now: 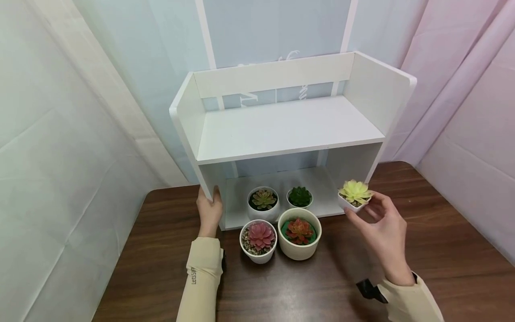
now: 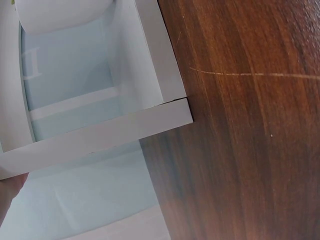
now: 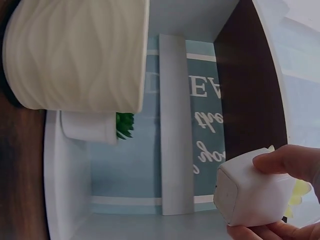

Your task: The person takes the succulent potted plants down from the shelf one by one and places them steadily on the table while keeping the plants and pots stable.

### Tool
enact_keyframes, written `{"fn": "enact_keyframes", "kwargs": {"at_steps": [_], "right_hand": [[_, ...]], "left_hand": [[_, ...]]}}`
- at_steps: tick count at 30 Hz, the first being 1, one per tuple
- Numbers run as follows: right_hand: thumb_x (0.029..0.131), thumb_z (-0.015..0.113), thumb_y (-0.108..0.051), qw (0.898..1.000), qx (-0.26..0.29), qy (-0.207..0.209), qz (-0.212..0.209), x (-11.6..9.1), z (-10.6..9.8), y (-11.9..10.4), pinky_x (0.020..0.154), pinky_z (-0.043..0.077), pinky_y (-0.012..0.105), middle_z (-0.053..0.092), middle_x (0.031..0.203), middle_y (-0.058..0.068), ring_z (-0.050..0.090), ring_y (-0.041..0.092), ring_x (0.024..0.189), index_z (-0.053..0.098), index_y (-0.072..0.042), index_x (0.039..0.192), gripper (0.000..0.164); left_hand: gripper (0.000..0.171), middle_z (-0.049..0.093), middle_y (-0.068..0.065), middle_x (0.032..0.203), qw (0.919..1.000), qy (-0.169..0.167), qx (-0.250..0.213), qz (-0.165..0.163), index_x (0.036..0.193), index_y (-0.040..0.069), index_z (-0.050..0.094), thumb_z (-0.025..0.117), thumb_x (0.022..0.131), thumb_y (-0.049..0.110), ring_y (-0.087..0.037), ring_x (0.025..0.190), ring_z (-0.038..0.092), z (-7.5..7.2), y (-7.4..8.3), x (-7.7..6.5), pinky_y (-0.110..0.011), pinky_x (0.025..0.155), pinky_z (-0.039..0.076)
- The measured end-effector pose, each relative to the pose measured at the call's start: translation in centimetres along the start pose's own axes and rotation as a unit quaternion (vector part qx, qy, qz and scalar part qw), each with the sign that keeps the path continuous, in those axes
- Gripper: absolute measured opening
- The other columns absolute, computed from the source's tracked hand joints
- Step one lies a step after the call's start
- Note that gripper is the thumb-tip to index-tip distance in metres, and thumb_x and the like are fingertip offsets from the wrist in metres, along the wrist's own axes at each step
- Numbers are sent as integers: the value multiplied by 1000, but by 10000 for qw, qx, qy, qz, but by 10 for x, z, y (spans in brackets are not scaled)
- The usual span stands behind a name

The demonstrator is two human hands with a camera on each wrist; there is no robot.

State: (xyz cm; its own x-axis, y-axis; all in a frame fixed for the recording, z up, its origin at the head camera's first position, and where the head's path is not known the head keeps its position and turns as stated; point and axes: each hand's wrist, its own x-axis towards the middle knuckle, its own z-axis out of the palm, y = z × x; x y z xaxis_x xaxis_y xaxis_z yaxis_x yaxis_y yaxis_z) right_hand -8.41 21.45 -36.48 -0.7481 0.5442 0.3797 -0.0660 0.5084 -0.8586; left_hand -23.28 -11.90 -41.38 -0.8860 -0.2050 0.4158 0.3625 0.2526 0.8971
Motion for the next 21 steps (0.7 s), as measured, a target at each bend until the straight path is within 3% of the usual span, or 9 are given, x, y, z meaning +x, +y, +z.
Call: {"fn": "enact_keyframes", "kwargs": {"at_steps": [12,21], "right_hand": [[68,82,0,9990,-148,-358,214,-10,5,14,74,43,-1,60,121,20,47,-26,83,54,5,119,59],[67,81,0,9970,-437,-490,405,-16,9,28,74,42,-1,62,118,20,45,-27,81,53,4,118,58]], "left_hand": [[37,55,-32,124,9996,124,139,235,132,-8,46,49,95,0,-46,117,54,1,-1,2,-60,95,44],[38,54,-31,127,9997,108,104,205,134,-6,46,49,96,1,-45,119,52,2,-2,2,-60,97,42]]}}
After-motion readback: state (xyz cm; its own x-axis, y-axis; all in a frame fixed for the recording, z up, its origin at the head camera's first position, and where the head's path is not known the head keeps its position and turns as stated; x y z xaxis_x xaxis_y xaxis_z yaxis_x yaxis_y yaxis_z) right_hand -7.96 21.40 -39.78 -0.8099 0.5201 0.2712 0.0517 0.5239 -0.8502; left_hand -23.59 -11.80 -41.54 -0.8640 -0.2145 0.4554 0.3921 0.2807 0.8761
